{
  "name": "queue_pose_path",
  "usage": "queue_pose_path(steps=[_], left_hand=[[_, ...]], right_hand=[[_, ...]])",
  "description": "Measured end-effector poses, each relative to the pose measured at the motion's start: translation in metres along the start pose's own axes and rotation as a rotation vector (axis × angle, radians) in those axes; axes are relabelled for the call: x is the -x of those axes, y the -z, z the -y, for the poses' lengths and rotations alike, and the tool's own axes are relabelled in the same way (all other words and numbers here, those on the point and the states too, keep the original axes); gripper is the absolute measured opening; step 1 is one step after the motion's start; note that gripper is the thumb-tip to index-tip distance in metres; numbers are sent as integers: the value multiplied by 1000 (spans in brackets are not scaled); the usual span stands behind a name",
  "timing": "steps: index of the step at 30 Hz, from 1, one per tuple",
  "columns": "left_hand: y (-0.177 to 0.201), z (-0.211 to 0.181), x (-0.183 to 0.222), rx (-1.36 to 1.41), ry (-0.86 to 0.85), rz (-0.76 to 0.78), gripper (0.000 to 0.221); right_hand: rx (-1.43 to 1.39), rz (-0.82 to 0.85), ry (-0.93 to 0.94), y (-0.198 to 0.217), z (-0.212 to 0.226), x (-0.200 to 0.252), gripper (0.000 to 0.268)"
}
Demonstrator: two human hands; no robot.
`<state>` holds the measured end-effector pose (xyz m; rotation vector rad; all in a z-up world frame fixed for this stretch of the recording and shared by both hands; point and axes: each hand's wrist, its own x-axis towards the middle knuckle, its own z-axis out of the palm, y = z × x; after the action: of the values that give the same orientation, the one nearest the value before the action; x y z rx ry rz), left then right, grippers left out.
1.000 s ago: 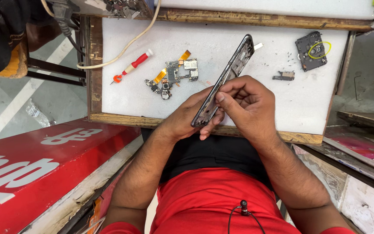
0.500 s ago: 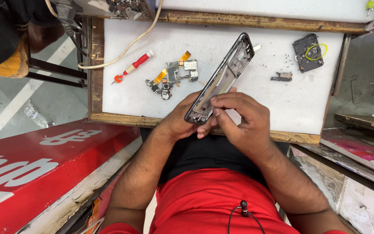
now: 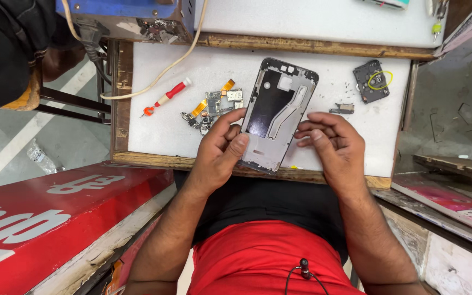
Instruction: The person disassembles a smartphone, removes the back cover, and detaches internal components including the motherboard and camera module. They clean the motherboard with a toothbrush and liquid, then reassemble the camera module and other parts on the workbench.
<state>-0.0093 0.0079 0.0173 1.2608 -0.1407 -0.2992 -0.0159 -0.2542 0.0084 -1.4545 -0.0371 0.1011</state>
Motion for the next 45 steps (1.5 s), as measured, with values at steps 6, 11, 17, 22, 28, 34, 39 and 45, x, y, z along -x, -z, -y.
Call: queue_pose_path(steps=[6, 11, 17, 22, 28, 34, 39, 45], left_hand=[[-14, -17, 4, -288, -45, -8, 48], [-23, -22, 7, -413, -72, -17, 45], [-25, -17, 8, -489, -162, 13, 44], [-27, -18, 10, -600, -172, -4, 42], [-28, -23, 9, -718, -245, 19, 40], [-27, -32, 10, -821, -354, -11, 39], [-32, -35, 13, -986, -445, 21, 41], [-37, -32, 13, -1126, -569, 49, 44]], right_hand=[[-73, 27, -102, -4, -8, -3, 46], [-66, 48, -109, -3, -13, -4, 40], [-63, 49, -117, 0, -15, -5, 38], [-126, -14, -102, 2, -20, -6, 29], [-60, -56, -97, 5, -17, -4, 25], [-11, -26, -81, -1, -12, -5, 26], [19, -55, -105, -5, -10, -7, 23], [43, -81, -145, -8, -8, -7, 16]])
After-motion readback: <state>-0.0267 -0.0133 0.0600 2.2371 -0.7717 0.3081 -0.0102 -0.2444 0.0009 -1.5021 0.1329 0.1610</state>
